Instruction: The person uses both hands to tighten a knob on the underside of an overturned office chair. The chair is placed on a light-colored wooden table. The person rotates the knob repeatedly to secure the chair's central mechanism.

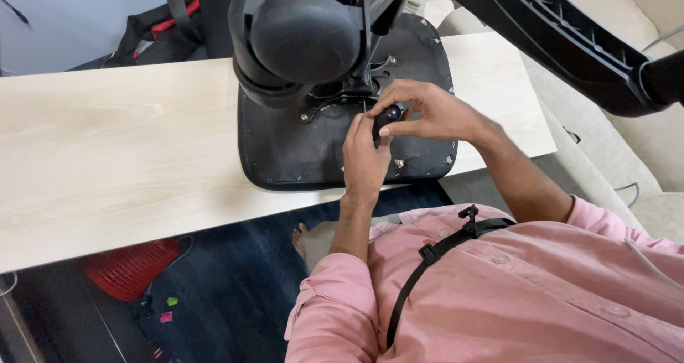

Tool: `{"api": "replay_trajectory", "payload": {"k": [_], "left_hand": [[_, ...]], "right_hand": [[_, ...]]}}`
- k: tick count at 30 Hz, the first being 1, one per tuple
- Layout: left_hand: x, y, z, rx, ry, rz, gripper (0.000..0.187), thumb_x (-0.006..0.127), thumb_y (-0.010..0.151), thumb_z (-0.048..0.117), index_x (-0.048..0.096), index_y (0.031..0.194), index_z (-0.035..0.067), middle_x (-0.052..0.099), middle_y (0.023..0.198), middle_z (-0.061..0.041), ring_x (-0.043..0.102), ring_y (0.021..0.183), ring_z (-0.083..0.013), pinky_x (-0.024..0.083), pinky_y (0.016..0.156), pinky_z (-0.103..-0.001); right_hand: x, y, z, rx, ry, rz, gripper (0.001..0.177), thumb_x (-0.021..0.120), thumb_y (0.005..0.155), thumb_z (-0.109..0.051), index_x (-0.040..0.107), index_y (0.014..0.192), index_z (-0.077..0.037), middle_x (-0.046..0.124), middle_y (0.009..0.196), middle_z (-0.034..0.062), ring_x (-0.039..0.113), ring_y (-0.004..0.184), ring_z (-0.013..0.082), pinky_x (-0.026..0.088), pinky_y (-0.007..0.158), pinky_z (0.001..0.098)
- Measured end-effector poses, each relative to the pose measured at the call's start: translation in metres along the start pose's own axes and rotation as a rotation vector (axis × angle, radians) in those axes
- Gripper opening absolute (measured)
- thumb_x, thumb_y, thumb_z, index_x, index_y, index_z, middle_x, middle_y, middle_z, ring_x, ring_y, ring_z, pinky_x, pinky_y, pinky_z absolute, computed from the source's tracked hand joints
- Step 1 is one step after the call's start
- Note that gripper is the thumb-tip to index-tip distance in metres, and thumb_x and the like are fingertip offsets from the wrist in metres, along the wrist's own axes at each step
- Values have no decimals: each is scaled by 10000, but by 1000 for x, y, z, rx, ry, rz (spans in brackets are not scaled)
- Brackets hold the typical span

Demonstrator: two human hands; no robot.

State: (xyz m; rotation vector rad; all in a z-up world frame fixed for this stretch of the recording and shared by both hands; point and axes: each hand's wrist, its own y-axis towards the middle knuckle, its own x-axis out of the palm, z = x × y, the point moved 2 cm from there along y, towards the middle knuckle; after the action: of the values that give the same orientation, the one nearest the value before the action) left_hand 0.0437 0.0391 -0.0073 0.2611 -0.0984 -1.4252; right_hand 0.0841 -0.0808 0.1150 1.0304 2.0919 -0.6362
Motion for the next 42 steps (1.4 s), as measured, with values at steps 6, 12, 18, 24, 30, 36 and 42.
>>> {"api": "replay_trajectory", "payload": {"k": [6,12,18,24,30,36,42], "left_hand": [[-11,1,0,77,-14,29,386,761,918,177,621,1229,-4,684,1151,-201,685,1062,-398,552,896,-463],[-13,3,-5,25,77,30,366,760,933,254,666,1186,7,712,1119,-231,672,1063,-452,527,904,-506],[-10,9,-18,112,4,-9,323,755,924,240,708,1150,14,734,1109,-218,690,1046,-432,527,912,-510],[-1,11,-33,95,17,16,243,738,928,194,732,1098,21,751,1070,-185,718,995,-391,554,894,-492],[-2,6,-28,180,-39,17,283,747,938,204,711,1135,4,733,1115,-196,698,1044,-403,527,935,-501],[-1,5,-7,69,38,69,305,763,933,246,712,1108,1,723,1076,-212,666,1046,-425,516,921,-511],[-3,-1,6,78,-19,111,376,733,948,198,627,1244,-9,675,1164,-196,659,1107,-388,533,933,-473]], "right_hand": [[-9,4,9,-18,147,-81,378,767,881,-245,742,1246,-146,706,1308,39,685,1214,205,588,1028,374],[-6,19,19,68,49,-131,411,826,847,-237,730,1221,-96,681,1242,92,687,1143,243,615,943,407],[-18,25,24,34,95,-166,490,793,856,-220,698,1320,-95,692,1366,87,677,1225,253,589,1014,414],[-13,25,27,26,66,-124,501,799,823,-125,655,1297,-55,608,1399,113,646,1191,267,591,940,419],[-15,19,32,30,157,-135,415,771,893,-126,703,1297,-58,675,1352,102,683,1212,260,590,1034,412],[-14,15,22,15,105,-116,354,783,884,-143,706,1222,-67,666,1291,90,664,1212,255,586,997,412],[-17,10,17,-61,180,-114,354,739,928,-159,704,1276,-112,663,1332,61,642,1270,238,566,1082,424]]}}
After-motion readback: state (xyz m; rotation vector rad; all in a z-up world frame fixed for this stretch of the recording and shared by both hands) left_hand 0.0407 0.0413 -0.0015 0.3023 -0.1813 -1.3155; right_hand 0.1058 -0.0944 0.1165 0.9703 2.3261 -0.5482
